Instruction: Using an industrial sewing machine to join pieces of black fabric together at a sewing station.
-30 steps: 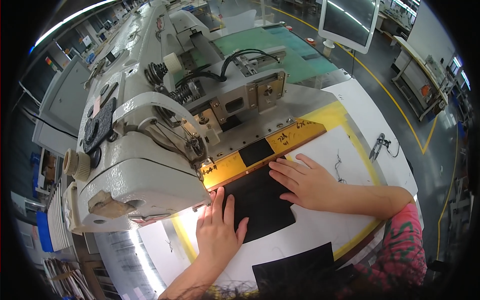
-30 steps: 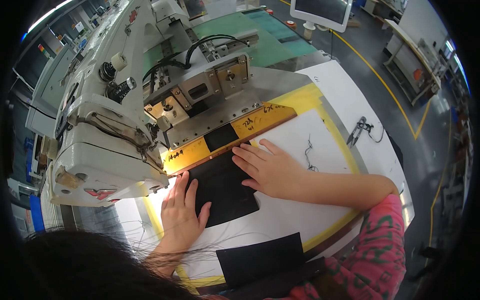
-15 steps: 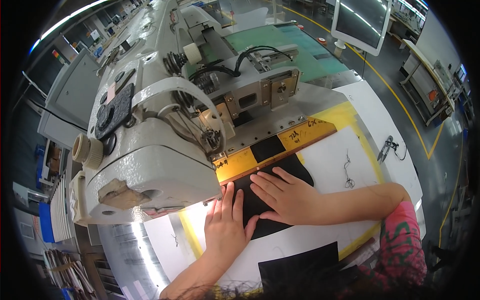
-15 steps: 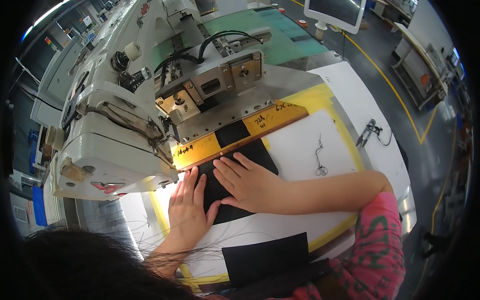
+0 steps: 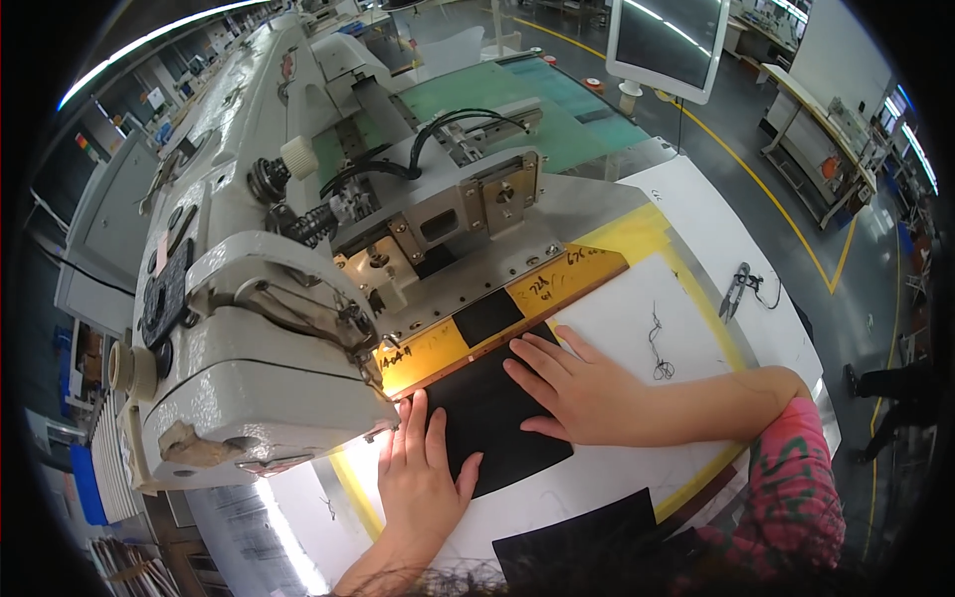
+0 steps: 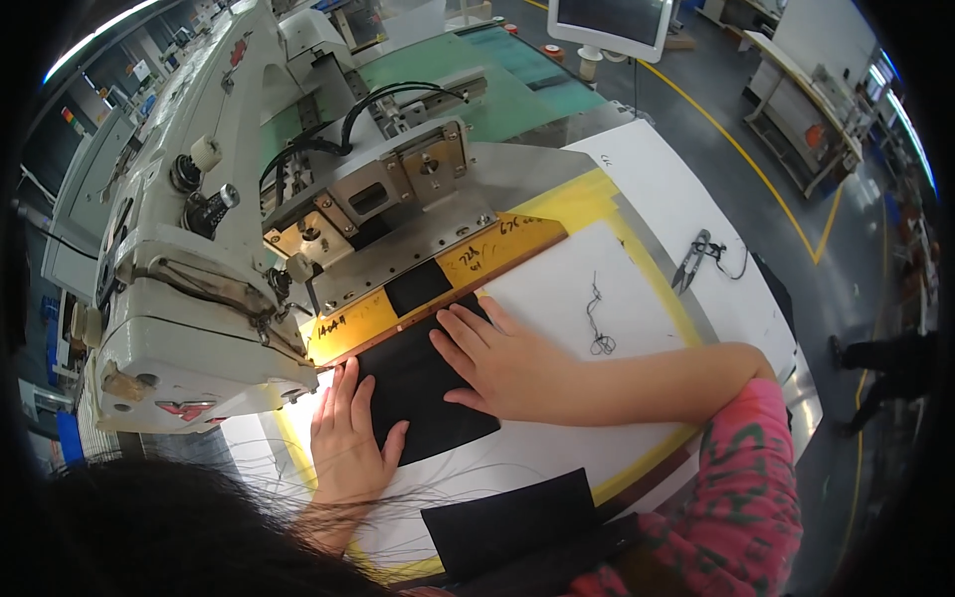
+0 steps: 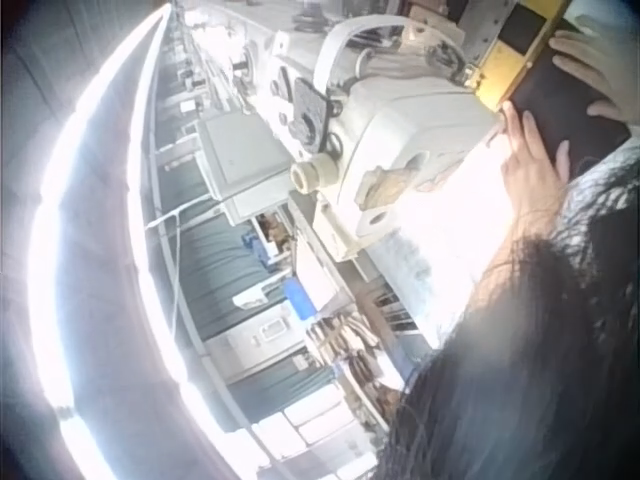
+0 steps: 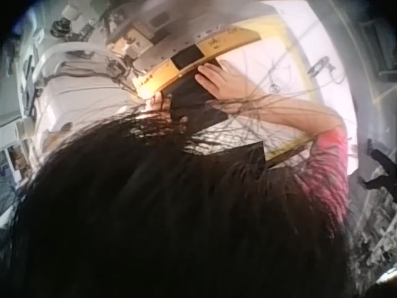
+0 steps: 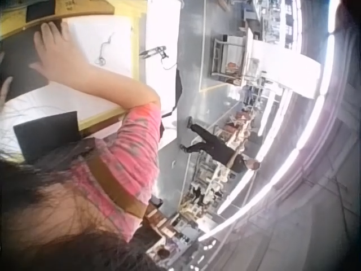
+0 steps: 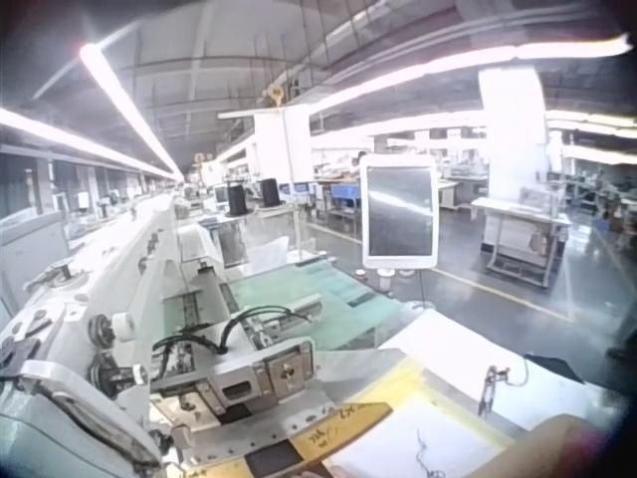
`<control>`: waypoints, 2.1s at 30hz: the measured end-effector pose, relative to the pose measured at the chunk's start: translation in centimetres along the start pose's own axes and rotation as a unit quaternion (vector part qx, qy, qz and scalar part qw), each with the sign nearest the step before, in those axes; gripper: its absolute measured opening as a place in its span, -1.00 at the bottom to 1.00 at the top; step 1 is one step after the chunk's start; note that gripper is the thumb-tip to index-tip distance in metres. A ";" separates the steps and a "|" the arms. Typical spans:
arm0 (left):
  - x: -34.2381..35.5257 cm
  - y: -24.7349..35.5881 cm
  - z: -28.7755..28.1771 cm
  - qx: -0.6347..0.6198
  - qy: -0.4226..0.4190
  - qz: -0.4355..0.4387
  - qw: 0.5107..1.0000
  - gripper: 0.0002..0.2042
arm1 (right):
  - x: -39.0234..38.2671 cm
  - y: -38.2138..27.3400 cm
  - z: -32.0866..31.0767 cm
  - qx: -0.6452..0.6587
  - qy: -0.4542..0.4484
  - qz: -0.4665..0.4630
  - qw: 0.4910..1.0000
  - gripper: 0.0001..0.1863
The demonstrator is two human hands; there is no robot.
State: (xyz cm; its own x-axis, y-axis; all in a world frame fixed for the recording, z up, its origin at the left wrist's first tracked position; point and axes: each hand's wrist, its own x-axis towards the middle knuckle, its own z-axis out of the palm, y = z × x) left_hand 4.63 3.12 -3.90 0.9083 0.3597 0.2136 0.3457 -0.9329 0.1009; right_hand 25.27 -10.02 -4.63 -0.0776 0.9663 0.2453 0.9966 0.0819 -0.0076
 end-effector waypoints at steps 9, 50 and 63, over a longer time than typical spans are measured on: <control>-0.2 -0.1 0.0 0.015 0.004 -0.001 1.000 -0.42 | -0.1 0.4 1.4 0.045 0.013 0.006 0.999 -0.26; -0.4 0.1 -0.1 0.013 0.001 -0.018 1.000 -0.40 | -0.1 0.7 -0.4 0.027 0.022 0.004 0.999 -0.29; 0.0 0.0 -0.6 0.038 0.021 0.004 0.999 -0.43 | -0.2 1.2 -0.3 0.038 0.014 -0.006 0.999 -0.27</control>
State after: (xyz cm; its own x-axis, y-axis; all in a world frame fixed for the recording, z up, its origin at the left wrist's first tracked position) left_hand 4.49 3.10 -3.31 0.9005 0.3521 0.2552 0.3578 -0.9335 0.0253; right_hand 26.51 -10.17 -4.43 -0.0881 0.9578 0.2737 0.9905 0.1134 -0.0778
